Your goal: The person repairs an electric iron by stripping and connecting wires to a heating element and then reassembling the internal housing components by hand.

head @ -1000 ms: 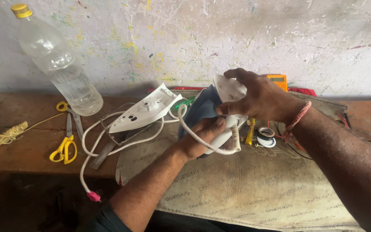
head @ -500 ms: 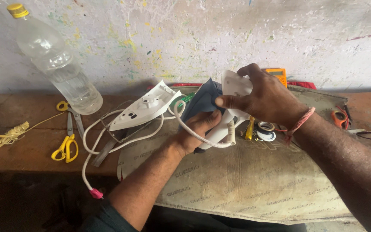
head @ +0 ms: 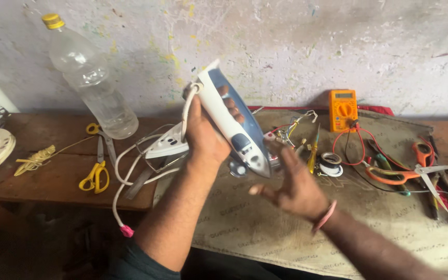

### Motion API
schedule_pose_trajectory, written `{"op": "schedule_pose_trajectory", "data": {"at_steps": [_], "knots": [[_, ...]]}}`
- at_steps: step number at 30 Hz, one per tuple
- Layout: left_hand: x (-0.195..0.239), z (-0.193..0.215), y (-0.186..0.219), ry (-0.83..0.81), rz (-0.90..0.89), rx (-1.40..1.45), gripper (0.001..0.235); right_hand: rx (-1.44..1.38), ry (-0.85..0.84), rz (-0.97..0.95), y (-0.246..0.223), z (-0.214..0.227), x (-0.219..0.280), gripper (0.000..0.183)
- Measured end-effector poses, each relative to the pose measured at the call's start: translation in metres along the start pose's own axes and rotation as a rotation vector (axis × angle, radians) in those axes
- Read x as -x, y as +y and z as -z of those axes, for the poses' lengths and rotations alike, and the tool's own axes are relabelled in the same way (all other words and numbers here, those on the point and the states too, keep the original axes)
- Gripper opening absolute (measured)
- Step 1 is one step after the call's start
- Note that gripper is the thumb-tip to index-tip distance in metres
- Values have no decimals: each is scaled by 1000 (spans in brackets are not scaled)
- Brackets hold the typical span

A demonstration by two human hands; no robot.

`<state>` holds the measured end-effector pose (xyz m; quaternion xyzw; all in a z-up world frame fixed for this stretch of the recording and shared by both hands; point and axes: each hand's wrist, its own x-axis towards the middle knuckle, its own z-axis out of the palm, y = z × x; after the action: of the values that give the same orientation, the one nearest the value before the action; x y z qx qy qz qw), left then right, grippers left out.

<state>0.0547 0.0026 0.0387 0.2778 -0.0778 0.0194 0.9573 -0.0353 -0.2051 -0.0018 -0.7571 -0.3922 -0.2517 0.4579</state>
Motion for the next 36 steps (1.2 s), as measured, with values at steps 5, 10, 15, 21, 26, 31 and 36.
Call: {"op": "schedule_pose_trajectory", "data": {"at_steps": [5,10,15,21,26,31,36], "knots": [[7,14,-20,-95,21,99,73,87,70,-251,8,-26,19,89],[-1,30,-30,-68,63,-122,63,62,146,-247,38,-40,28,77],[4,59,-44,18,140,-515,50,27,145,-428,53,-45,32,77],[13,74,-40,-288,-117,-831,49,80,149,-393,55,-49,35,86],[15,90,-40,-421,-110,-707,54,129,106,-422,61,-52,35,89],[8,115,-50,-403,-163,-679,57,115,58,-444,65,-54,35,86],[-1,126,-52,-419,-164,-675,56,123,53,-383,60,-55,33,87]]}}
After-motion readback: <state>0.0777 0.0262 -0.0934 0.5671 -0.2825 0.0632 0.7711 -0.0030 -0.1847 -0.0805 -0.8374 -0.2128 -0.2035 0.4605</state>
